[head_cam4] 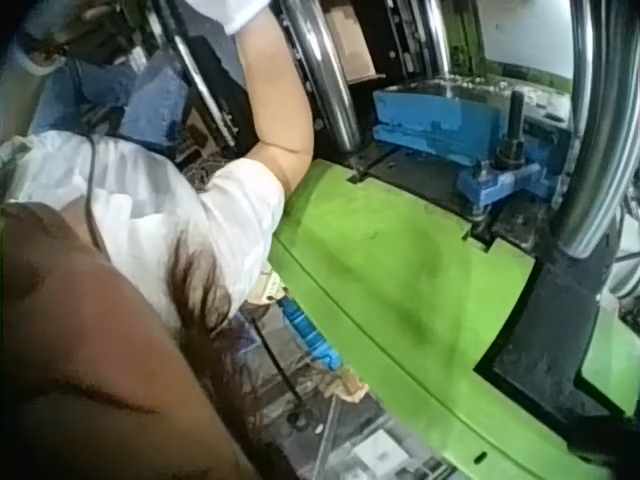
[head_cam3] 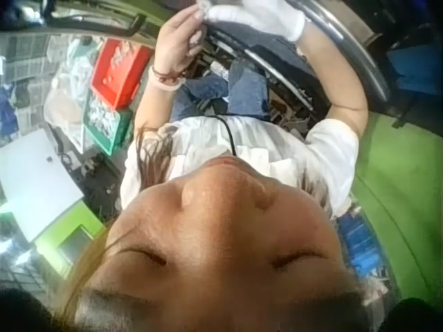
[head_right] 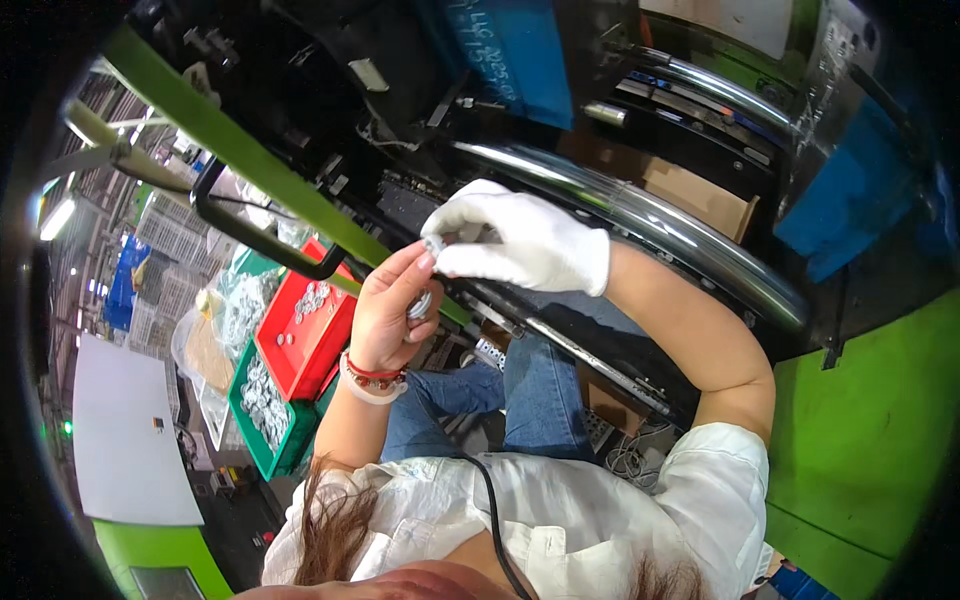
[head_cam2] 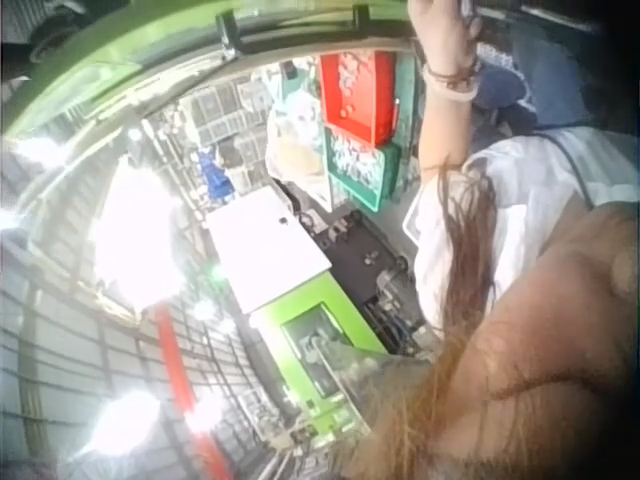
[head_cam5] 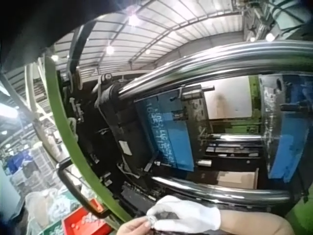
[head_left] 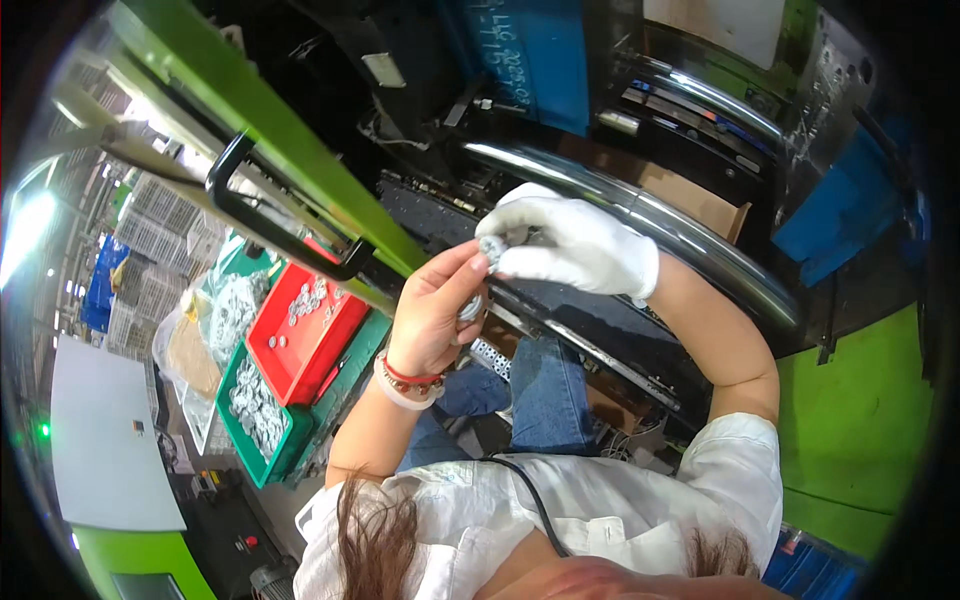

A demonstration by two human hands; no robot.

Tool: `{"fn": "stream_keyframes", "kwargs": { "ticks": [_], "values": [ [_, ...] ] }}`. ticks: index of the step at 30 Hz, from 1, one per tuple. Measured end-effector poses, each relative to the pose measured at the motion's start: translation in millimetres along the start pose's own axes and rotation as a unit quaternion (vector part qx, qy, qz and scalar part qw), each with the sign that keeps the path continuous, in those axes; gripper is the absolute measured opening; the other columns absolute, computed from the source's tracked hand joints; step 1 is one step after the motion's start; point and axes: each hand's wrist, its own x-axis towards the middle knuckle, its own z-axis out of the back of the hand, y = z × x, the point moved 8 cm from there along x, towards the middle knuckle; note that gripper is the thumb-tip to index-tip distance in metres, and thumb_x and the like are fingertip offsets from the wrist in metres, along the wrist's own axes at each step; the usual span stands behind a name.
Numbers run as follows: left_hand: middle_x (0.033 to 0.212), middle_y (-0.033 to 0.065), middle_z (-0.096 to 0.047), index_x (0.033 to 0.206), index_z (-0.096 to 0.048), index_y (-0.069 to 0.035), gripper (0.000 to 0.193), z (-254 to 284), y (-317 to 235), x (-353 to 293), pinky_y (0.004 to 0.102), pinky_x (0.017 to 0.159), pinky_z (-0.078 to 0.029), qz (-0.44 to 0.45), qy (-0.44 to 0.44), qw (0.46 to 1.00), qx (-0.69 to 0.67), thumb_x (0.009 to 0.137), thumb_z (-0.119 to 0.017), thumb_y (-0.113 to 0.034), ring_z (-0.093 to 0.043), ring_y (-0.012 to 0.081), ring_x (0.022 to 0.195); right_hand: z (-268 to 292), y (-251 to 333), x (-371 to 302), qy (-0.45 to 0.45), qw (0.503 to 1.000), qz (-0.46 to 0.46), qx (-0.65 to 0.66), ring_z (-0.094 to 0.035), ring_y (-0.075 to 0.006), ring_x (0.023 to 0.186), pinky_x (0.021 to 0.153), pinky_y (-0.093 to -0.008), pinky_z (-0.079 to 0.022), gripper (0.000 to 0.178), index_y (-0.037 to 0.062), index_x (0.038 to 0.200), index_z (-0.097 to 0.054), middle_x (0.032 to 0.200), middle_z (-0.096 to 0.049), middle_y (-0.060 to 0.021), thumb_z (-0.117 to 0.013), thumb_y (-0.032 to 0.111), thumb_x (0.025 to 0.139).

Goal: The person operates an industrial machine by hand to insert metal inserts into a mold, then sorts the finished plastic components into bins and a basket.

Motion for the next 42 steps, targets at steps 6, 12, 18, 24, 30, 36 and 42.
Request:
{"fn": "stream_keyframes", "kwargs": {
  "ticks": [6,12,18,24,30,36,42],
  "values": [
    [0.067,-0.0015,-0.047,0.111,-0.052,-0.007,0.019,4,15,8,0.0161,0.036,-0.026,0.05,0.01,0.997,-0.064,0.095,-0.052,-0.017,-0.037,0.0041,0.047,-1,2,-2,-0.031,0.998,0.035,-0.039,-0.059,-0.0203,0.088,0.077,-0.0312,-0.049,0.025,0.0045,0.101,-0.058,0.097,-0.057,-0.0087,-0.065,0.019,0.082],
    [0.079,0.0032,-0.056,0.103,-0.051,-0.009,0.015,3,36,11,0.0153,0.035,-0.026,0.084,0.019,0.992,-0.096,0.097,-0.048,-0.023,-0.039,0.0047,0.049,51,-9,-6,-0.186,0.975,0.07,-0.102,-0.061,-0.0134,0.081,0.068,-0.0271,-0.051,0.029,0.007,0.103,-0.059,0.092,-0.062,-0.0054,-0.07,0.021,0.079],
    [0.083,-0.0001,-0.057,0.1,-0.059,-0.011,0.029,77,132,-22,0.0179,0.034,-0.029,0.227,0.055,0.916,-0.326,0.097,-0.042,-0.034,-0.038,0.0084,0.048,265,-161,-45,-0.535,0.836,0.013,0.12,-0.06,-0.0141,0.091,0.077,-0.0276,-0.054,0.043,-0.003,0.123,-0.051,0.105,-0.059,-0.0087,-0.064,0.015,0.086],
    [0.094,0.0094,-0.061,0.1,-0.062,-0.007,0.031,194,208,-73,0.028,0.064,-0.05,0.22,-0.132,0.862,-0.437,0.095,-0.047,-0.034,-0.055,0.0169,0.075,317,-255,-24,-0.53,0.84,-0.031,0.115,-0.059,-0.0181,0.1,0.084,-0.0284,-0.052,0.045,-0.0037,0.125,-0.049,0.115,-0.058,-0.0129,-0.064,0.01,0.085],
    [0.103,0.0131,-0.061,0.104,-0.062,-0.007,0.026,198,200,-83,0.0349,0.072,-0.054,0.227,-0.16,0.868,-0.412,0.093,-0.05,-0.027,-0.058,0.0223,0.084,342,-301,-3,-0.535,0.839,-0.078,0.053,-0.058,-0.0202,0.104,0.09,-0.0296,-0.048,0.046,-0.0025,0.127,-0.048,0.12,-0.057,-0.0144,-0.063,0.007,0.085],
    [0.101,0.012,-0.059,0.105,-0.061,-0.007,0.025,201,200,-76,0.0343,0.071,-0.054,0.219,-0.161,0.867,-0.417,0.093,-0.05,-0.026,-0.055,0.0215,0.082,351,-303,5,-0.518,0.852,-0.059,0.041,-0.059,-0.0196,0.103,0.09,-0.0296,-0.048,0.043,-0.0018,0.126,-0.05,0.118,-0.059,-0.0138,-0.063,0.007,0.085],
    [0.101,0.0111,-0.059,0.104,-0.061,-0.007,0.023,203,211,-67,0.0334,0.072,-0.053,0.236,-0.151,0.876,-0.392,0.092,-0.052,-0.024,-0.055,0.0201,0.081,357,-305,-4,-0.544,0.837,-0.052,-0.026,-0.061,-0.0179,0.101,0.087,-0.0294,-0.048,0.042,0.0033,0.118,-0.059,0.112,-0.064,-0.0101,-0.07,0.016,0.08]
  ]
}}
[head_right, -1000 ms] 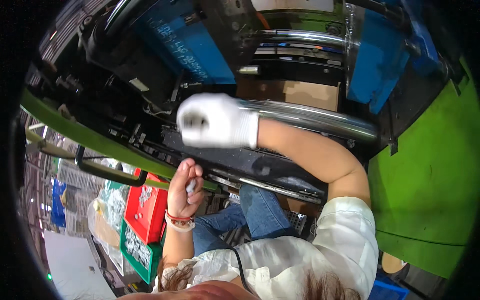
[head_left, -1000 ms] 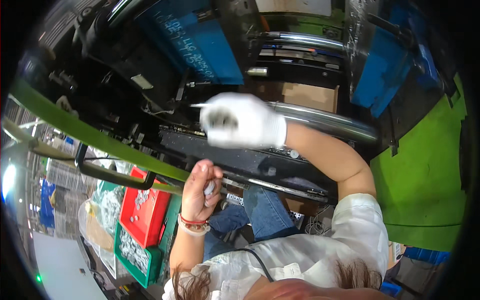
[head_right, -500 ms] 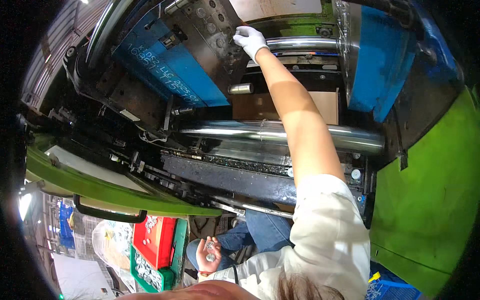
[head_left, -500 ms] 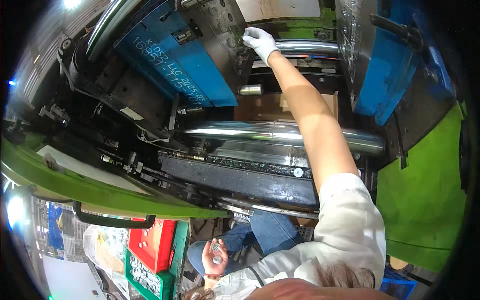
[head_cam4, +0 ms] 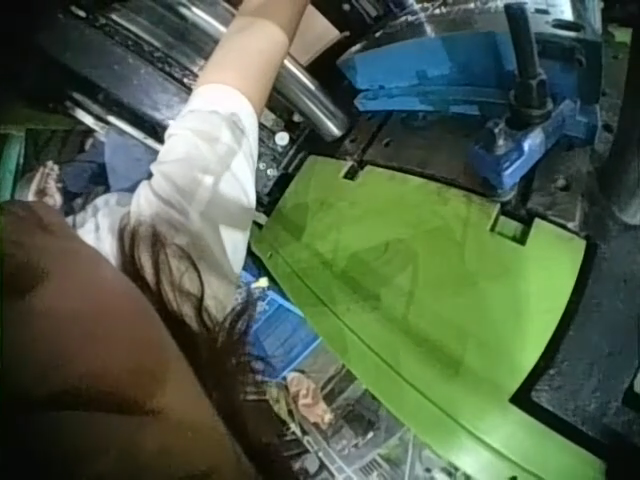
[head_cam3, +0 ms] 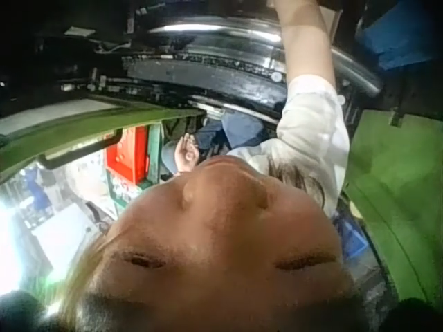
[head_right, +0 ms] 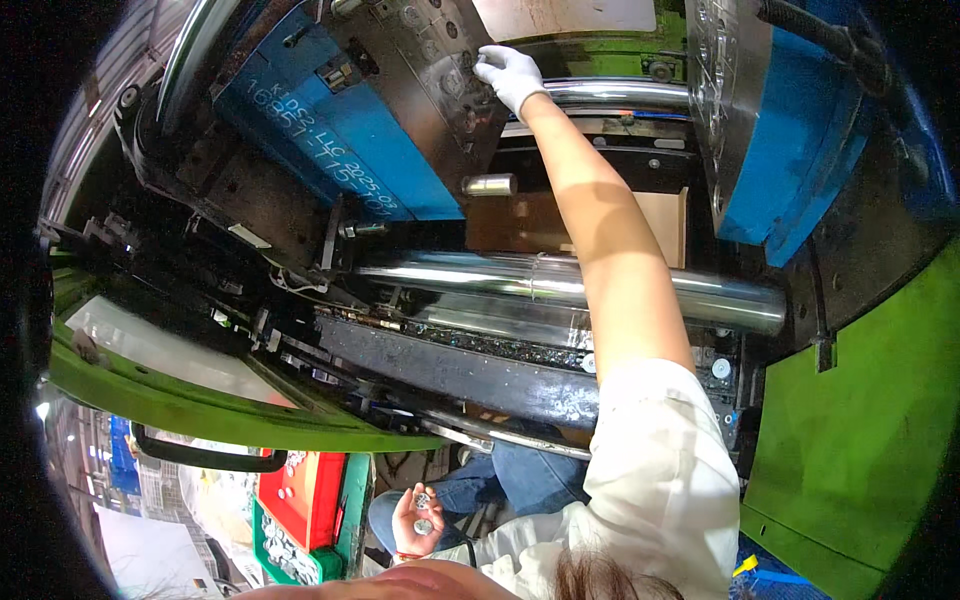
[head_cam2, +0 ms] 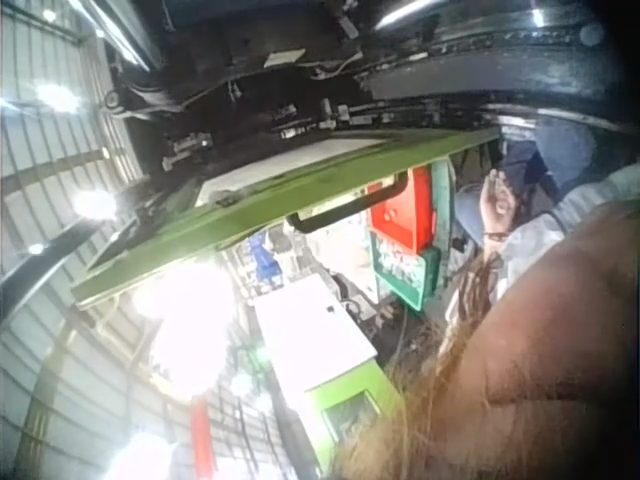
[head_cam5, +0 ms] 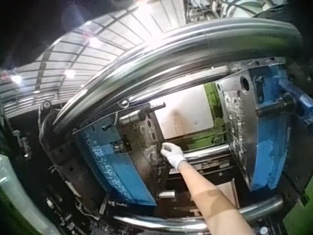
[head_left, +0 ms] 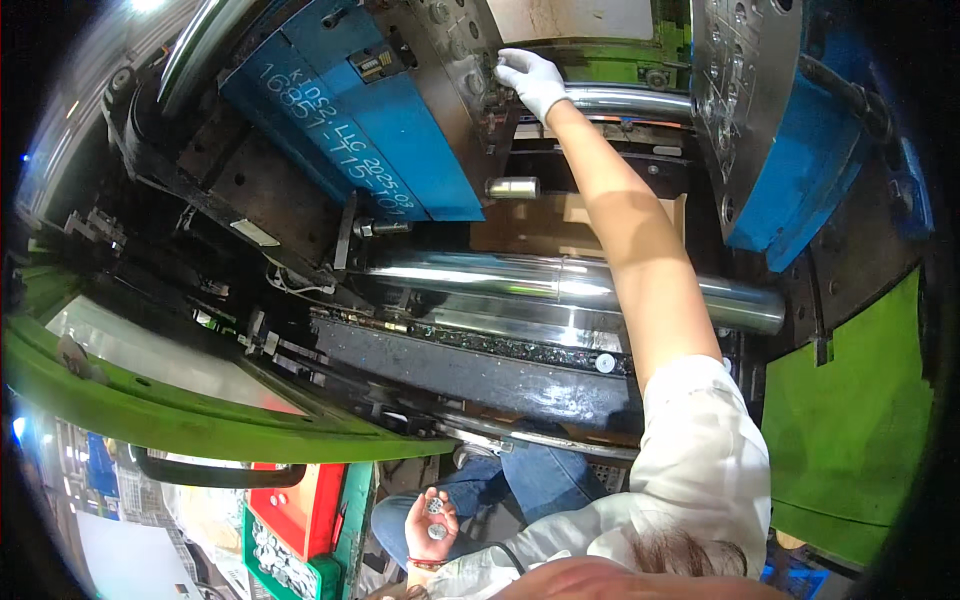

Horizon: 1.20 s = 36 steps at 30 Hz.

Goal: The person operates an industrial machine by hand to insert metal inserts into a mold, then sorts the finished plastic components into bins and a basket.

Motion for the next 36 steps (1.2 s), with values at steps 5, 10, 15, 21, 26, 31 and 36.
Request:
{"fn": "stream_keyframes", "kwargs": {
  "ticks": [5,10,15,21,26,31,36],
  "values": [
    [0.101,0.0114,-0.059,0.103,-0.061,-0.007,0.022,-4,-4,-4,0.0337,0.071,-0.054,-0.008,-0.008,1.0,0.001,0.091,-0.052,-0.024,-0.056,0.0201,0.08,-4,27,-10,0.035,0.994,0.001,-0.107,-0.058,-0.0183,0.107,0.094,-0.0288,-0.044,0.042,0.0003,0.122,-0.055,0.117,-0.061,-0.0117,-0.065,0.013,0.084],
    [0.101,0.0118,-0.06,0.103,-0.061,-0.008,0.021,-1,-6,-3,0.0337,0.069,-0.054,-0.009,-0.015,1.0,0.002,0.091,-0.053,-0.024,-0.056,0.0208,0.08,-4,15,3,0.015,0.996,0.017,-0.09,-0.062,-0.02,0.101,0.086,-0.03,-0.048,0.041,0.0037,0.116,-0.06,0.109,-0.065,-0.0118,-0.069,0.02,0.08],
    [0.099,0.0126,-0.061,0.102,-0.061,-0.007,0.021,0,-3,-1,0.033,0.07,-0.053,-0.011,-0.022,1.0,0.015,0.091,-0.053,-0.023,-0.057,0.0221,0.08,-7,1,16,0.019,0.995,-0.001,-0.101,-0.062,-0.0223,0.101,0.088,-0.0309,-0.047,0.04,0.0044,0.115,-0.061,0.109,-0.065,-0.013,-0.068,0.023,0.08],
    [0.097,0.0135,-0.062,0.102,-0.06,-0.006,0.022,0,-4,0,0.0322,0.072,-0.052,-0.015,-0.015,1.0,0.017,0.09,-0.054,-0.023,-0.057,0.0236,0.08,-8,1,17,-0.009,0.992,-0.011,-0.129,-0.061,-0.0241,0.104,0.091,-0.0318,-0.046,0.041,0.0051,0.114,-0.062,0.111,-0.065,-0.0137,-0.068,0.026,0.08],
    [0.095,0.0084,-0.062,0.103,-0.061,-0.008,0.02,-1,-4,-2,0.0258,0.053,-0.047,-0.02,-0.038,0.998,0.05,0.089,-0.054,-0.02,-0.052,0.0159,0.065,-17,35,1,-0.027,0.963,0.012,-0.267,-0.063,-0.0203,0.098,0.085,-0.0298,-0.048,0.038,0.0028,0.112,-0.063,0.109,-0.066,-0.0117,-0.066,0.025,0.082],
    [0.091,0.0032,-0.06,0.104,-0.057,-0.012,0.015,0,-2,3,0.0201,0.036,-0.029,0.041,0.025,0.996,0.082,0.09,-0.053,-0.013,-0.036,0.0088,0.046,-21,48,-13,-0.042,0.947,0.045,-0.316,-0.057,-0.0308,0.106,0.09,-0.0352,-0.045,0.027,0.0079,0.105,-0.065,0.109,-0.062,-0.0145,-0.057,0.023,0.084],
    [0.108,0.0122,-0.062,0.09,-0.051,-0.01,0.004,-9,-5,-3,0.0176,0.038,-0.028,-0.01,-0.067,0.961,0.268,0.093,-0.052,-0.012,-0.036,0.0069,0.047,-31,56,-11,0.022,0.912,0.018,-0.41,-0.054,-0.0314,0.11,0.095,-0.0371,-0.043,0.033,0.0118,0.116,-0.059,0.121,-0.057,-0.014,-0.047,0.02,0.086]
  ]
}}
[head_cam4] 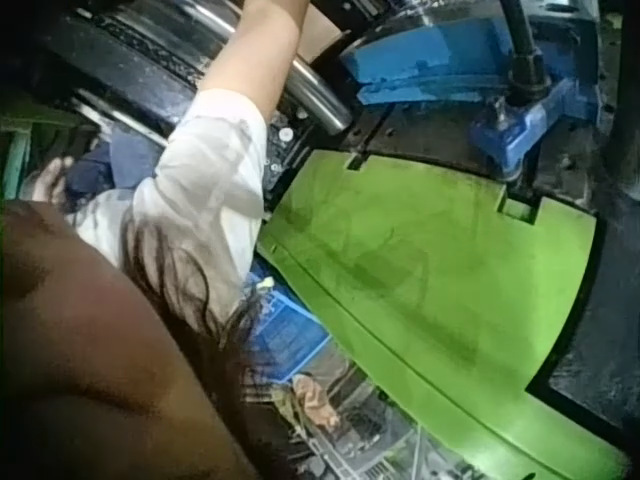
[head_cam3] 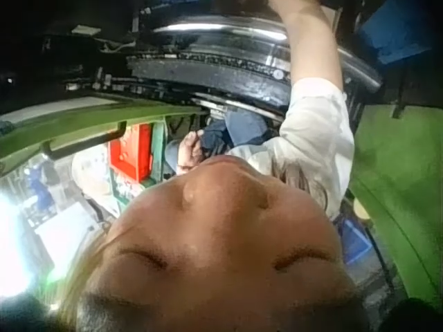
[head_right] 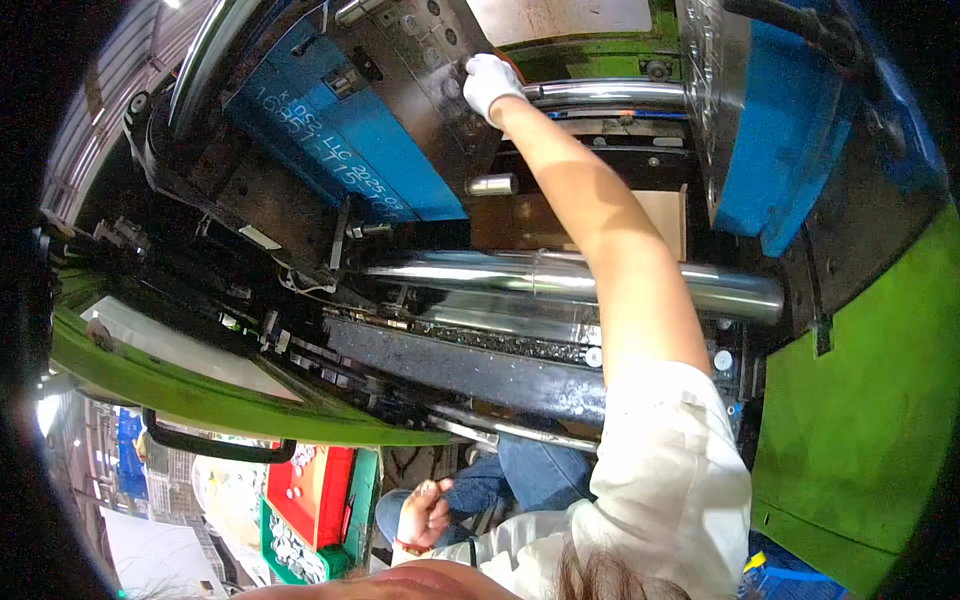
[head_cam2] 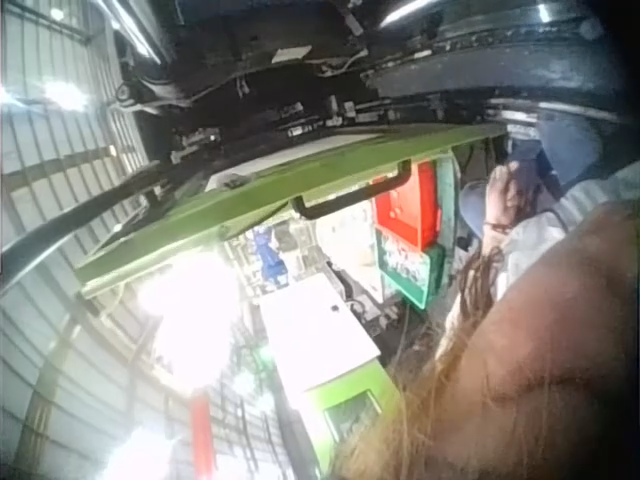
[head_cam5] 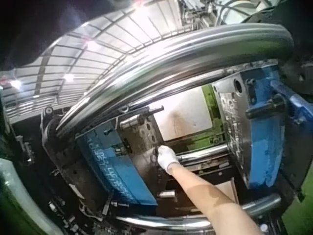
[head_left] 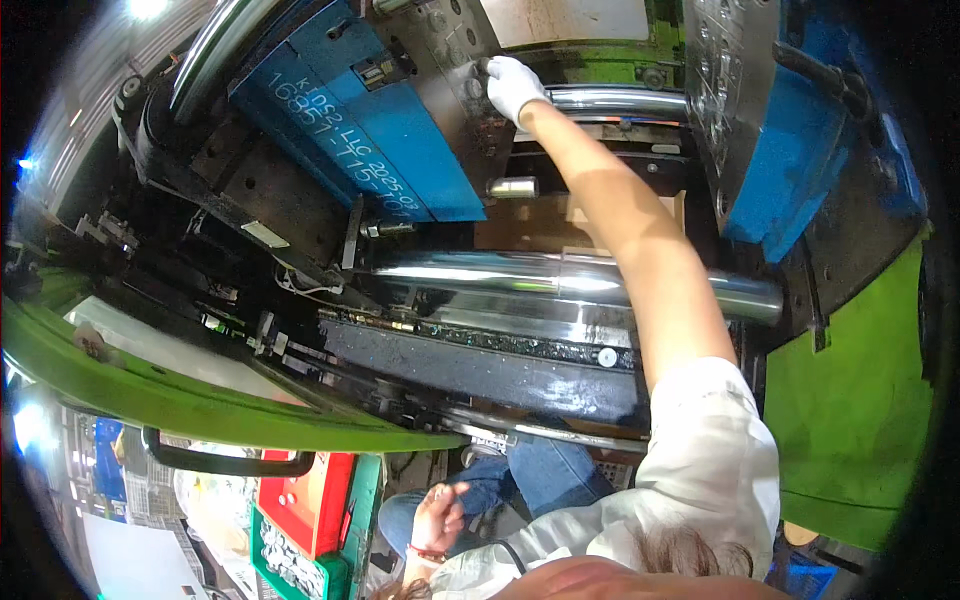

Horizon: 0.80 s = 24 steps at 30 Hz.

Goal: The person operates an industrial machine by hand to insert metal inserts into a mold, then sorts the finished plastic components into bins and a basket.

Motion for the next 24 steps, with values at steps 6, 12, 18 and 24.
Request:
{"fn": "stream_keyframes", "kwargs": {
  "ticks": [6,12,18,24],
  "values": [
    [0.098,0.0113,-0.061,0.092,-0.052,-0.008,0.009,-113,-42,-31,0.0188,0.038,-0.032,-0.148,0.132,0.955,0.221,0.089,-0.059,-0.013,-0.039,0.0065,0.046,94,43,-56,-0.178,0.975,-0.007,0.133,-0.054,-0.0318,0.108,0.095,-0.0387,-0.042,0.036,0.0093,0.116,-0.057,0.119,-0.054,-0.0166,-0.052,0.027,0.085],
    [0.076,0.0022,-0.056,0.127,-0.044,-0.004,0.035,-200,-101,-65,0.0176,0.033,-0.028,-0.331,0.044,0.896,0.292,0.098,-0.044,-0.023,-0.034,0.0032,0.04,101,234,-277,0.209,0.871,0.415,0.16,-0.061,-0.0309,0.086,0.077,-0.0401,-0.049,0.021,0.0054,0.094,-0.063,0.093,-0.063,-0.0135,-0.055,0.023,0.086],
    [0.077,-0.0012,-0.052,0.14,-0.029,-0.004,0.046,-246,-132,-93,0.0169,0.037,-0.028,-0.52,0.029,0.715,0.467,0.096,-0.041,-0.009,-0.033,0.001,0.045,89,212,-339,0.388,0.857,0.197,0.274,-0.061,-0.0343,0.084,0.072,-0.0408,-0.049,0.03,0.0067,0.094,-0.062,0.088,-0.064,-0.0159,-0.051,0.034,0.088],
    [0.084,0.0035,-0.06,0.109,-0.049,-0.004,0.018,-246,-142,-105,0.0156,0.036,-0.032,-0.492,0.003,0.832,0.255,0.092,-0.053,-0.009,-0.039,0.0007,0.046,93,210,-333,0.422,0.768,-0.004,0.482,-0.063,-0.019,0.075,0.066,-0.0303,-0.052,0.031,0.0035,0.098,-0.062,0.086,-0.064,-0.0099,-0.054,0.033,0.091]
  ]
}}
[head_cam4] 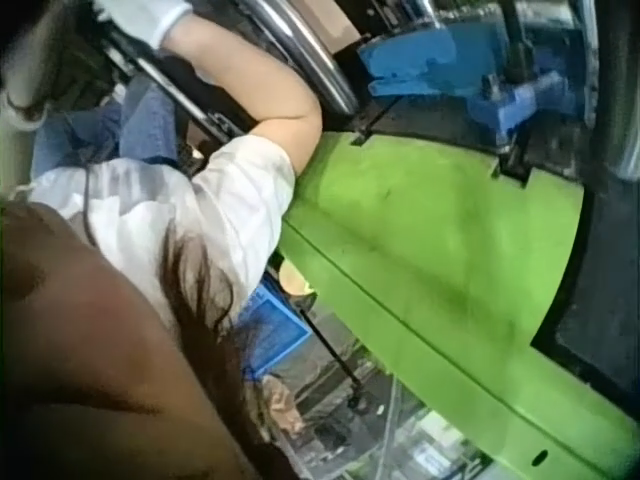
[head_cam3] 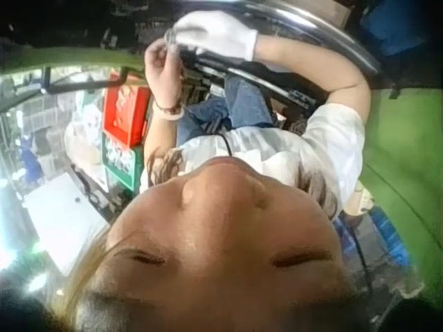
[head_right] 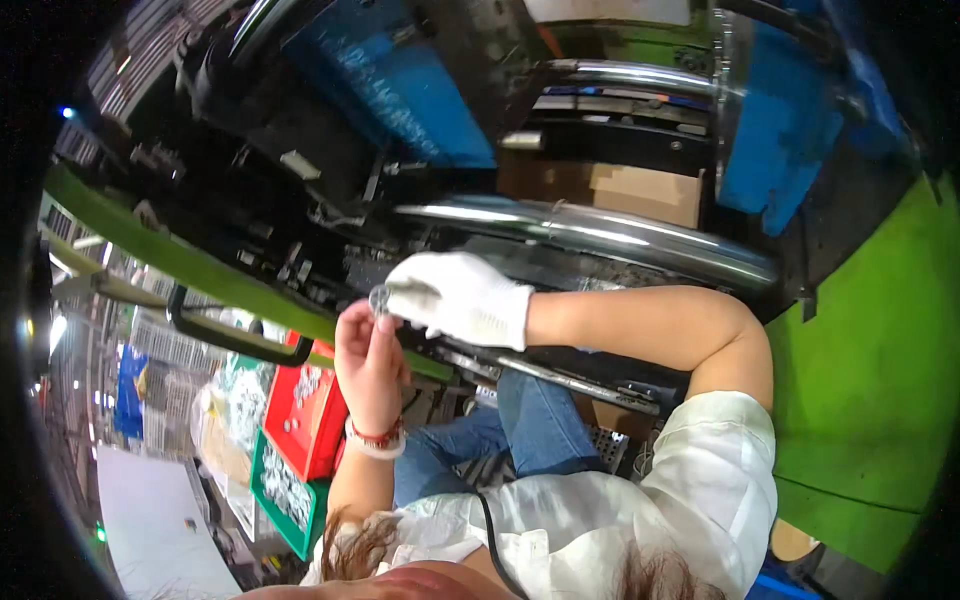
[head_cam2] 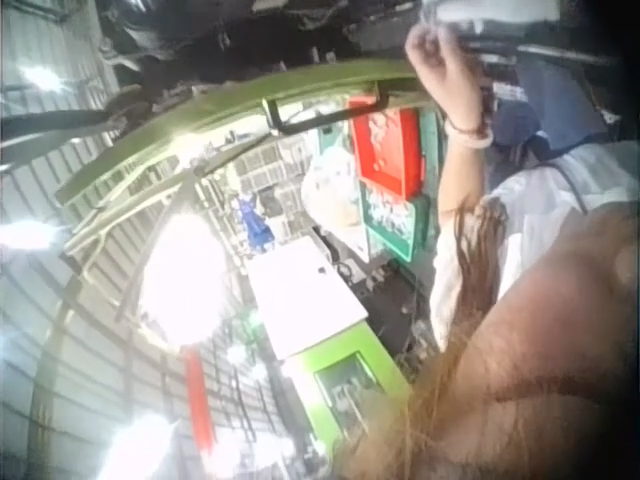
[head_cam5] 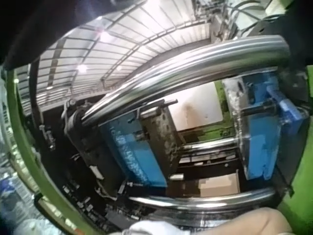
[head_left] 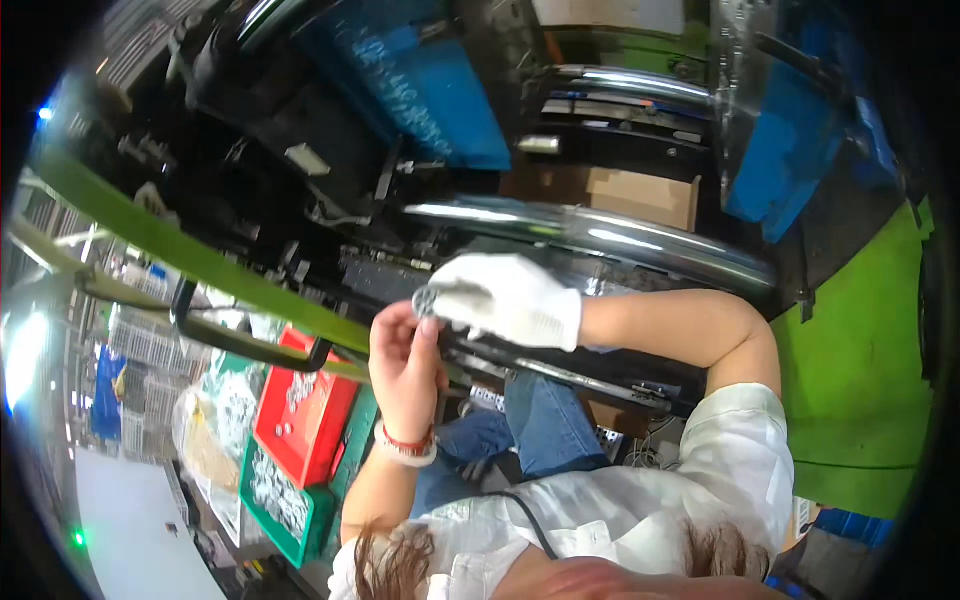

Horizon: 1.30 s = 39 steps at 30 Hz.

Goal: The person operates an industrial machine by hand to insert metal inserts into a mold, then sorts the finished plastic components into bins and a basket.

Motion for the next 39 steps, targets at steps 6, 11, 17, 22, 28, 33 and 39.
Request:
{"fn": "stream_keyframes", "kwargs": {
  "ticks": [6,11,17,22,28,33,39],
  "values": [
    [0.082,0.0041,-0.06,0.106,-0.056,-0.002,0.02,-1,-15,9,0.0178,0.038,-0.034,0.007,0.028,0.998,-0.06,0.092,-0.057,-0.016,-0.037,0.0016,0.045,-3,7,0,0.017,0.992,-0.041,0.115,-0.058,-0.0096,0.088,0.076,-0.0249,-0.049,0.037,0.0011,0.113,-0.057,0.099,-0.062,-0.0047,-0.061,0.029,0.089],
    [0.079,0.0014,-0.057,0.101,-0.057,-0.005,0.017,-2,-7,7,0.0162,0.036,-0.029,0.114,0.04,0.978,-0.169,0.092,-0.055,-0.02,-0.034,0.002,0.045,-1,18,5,0.038,0.997,0.065,-0.015,-0.055,-0.0132,0.099,0.085,-0.0273,-0.047,0.049,0.0013,0.127,-0.048,0.112,-0.056,-0.0062,-0.062,0.029,0.088],
    [0.069,-0.0022,-0.049,0.087,-0.052,-0.007,0.019,-22,10,-1,0.0173,0.037,-0.025,0.243,0.137,0.899,-0.338,0.094,-0.052,-0.025,-0.032,0.004,0.044,1,29,2,-0.024,0.987,0.157,-0.006,-0.061,-0.0164,0.094,0.081,-0.0282,-0.052,0.04,0.004,0.119,-0.055,0.106,-0.058,-0.0079,-0.067,0.01,0.081],
    [0.07,-0.0025,-0.048,0.09,-0.051,-0.009,0.018,-25,21,-1,0.0165,0.036,-0.025,0.273,0.122,0.884,-0.359,0.095,-0.05,-0.025,-0.032,0.0033,0.045,5,43,-1,-0.074,0.954,0.224,-0.183,-0.062,-0.0146,0.085,0.075,-0.0266,-0.051,0.031,0.0047,0.108,-0.062,0.098,-0.062,-0.0079,-0.069,0.008,0.077],
    [0.078,-0.0041,-0.052,0.11,-0.055,-0.012,0.022,-1,65,-15,0.017,0.034,-0.026,0.291,0.111,0.899,-0.309,0.096,-0.046,-0.026,-0.033,0.0046,0.043,157,37,66,-0.291,0.913,0.245,-0.149,-0.059,-0.0121,0.082,0.074,-0.0261,-0.051,0.034,-0.0009,0.113,-0.053,0.096,-0.062,-0.0058,-0.065,0.012,0.084],
    [0.065,-0.0008,-0.052,0.102,-0.056,-0.011,0.022,76,175,-80,0.0209,0.033,-0.027,0.407,0.14,0.876,-0.218,0.093,-0.051,-0.03,-0.034,0.0074,0.04,317,-5,119,-0.423,0.882,0.204,-0.036,-0.059,-0.0162,0.097,0.079,-0.0269,-0.054,0.039,-0.0023,0.118,-0.051,0.109,-0.058,-0.0094,-0.065,0.012,0.084],
    [0.067,-0.0023,-0.055,0.097,-0.061,-0.012,0.015,237,264,-127,0.0212,0.035,-0.028,0.448,-0.115,0.879,-0.114,0.089,-0.055,-0.024,-0.037,0.0073,0.04,377,-21,181,-0.396,0.889,0.19,-0.131,-0.06,-0.013,0.093,0.078,-0.0261,-0.053,0.034,0.0018,0.116,-0.056,0.1,-0.062,-0.0062,-0.065,0.014,0.085]
  ]
}}
